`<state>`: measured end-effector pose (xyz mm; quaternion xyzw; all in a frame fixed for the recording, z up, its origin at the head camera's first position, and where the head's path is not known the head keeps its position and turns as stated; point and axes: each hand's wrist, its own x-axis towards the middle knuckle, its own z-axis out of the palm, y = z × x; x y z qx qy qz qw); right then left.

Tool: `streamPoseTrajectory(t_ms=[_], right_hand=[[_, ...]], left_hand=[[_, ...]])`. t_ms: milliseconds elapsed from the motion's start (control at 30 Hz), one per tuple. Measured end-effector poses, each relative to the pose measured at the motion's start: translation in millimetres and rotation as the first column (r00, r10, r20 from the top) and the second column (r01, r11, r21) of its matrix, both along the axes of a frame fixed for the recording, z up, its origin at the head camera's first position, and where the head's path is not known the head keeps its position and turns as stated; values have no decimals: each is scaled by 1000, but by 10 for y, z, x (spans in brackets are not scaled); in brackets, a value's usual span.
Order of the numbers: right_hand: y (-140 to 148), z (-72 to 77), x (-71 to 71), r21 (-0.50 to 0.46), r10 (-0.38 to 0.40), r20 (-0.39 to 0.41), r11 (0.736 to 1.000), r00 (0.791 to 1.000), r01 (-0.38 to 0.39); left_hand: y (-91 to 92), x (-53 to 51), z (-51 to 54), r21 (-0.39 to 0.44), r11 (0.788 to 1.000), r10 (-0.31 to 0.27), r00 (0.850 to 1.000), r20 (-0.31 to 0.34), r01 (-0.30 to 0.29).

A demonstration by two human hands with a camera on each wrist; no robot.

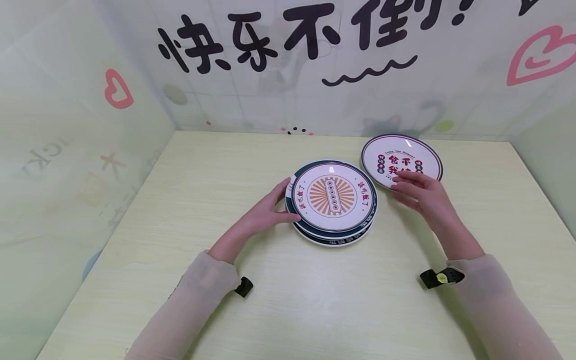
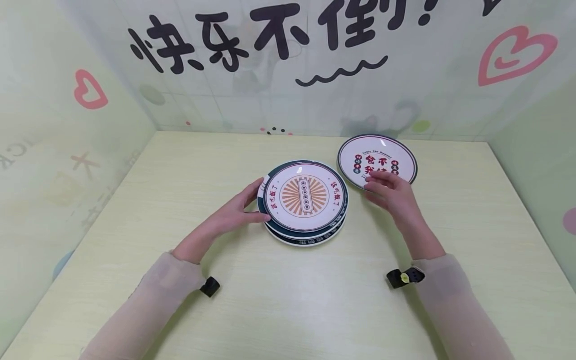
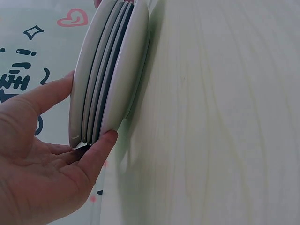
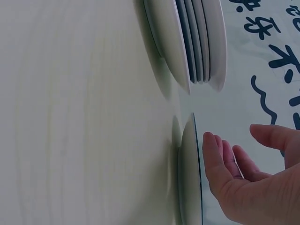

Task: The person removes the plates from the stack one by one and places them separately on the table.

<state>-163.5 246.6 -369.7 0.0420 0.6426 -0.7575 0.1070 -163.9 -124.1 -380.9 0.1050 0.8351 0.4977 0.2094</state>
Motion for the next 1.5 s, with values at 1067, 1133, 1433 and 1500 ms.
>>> streamPoseTrajectory(t_ms=[1067, 1133, 1433, 1500], right_hand=[[-299, -49, 10, 176, 70, 30, 982, 997, -74], [-320, -55, 4, 212, 72, 36, 974, 997, -78], [-371, -56, 8, 327, 74, 36, 942, 997, -81], [-383, -53, 12, 349, 75, 33, 934, 997, -82]], left_hand=[[12, 16, 17, -11, 1000, 7, 1000, 2, -7], [13, 13, 14, -13, 1000, 8, 1000, 3, -7], [15, 18, 27, -18, 1000, 9, 1000, 1, -9], [13, 18, 31, -16, 1000, 6, 1000, 0, -6]])
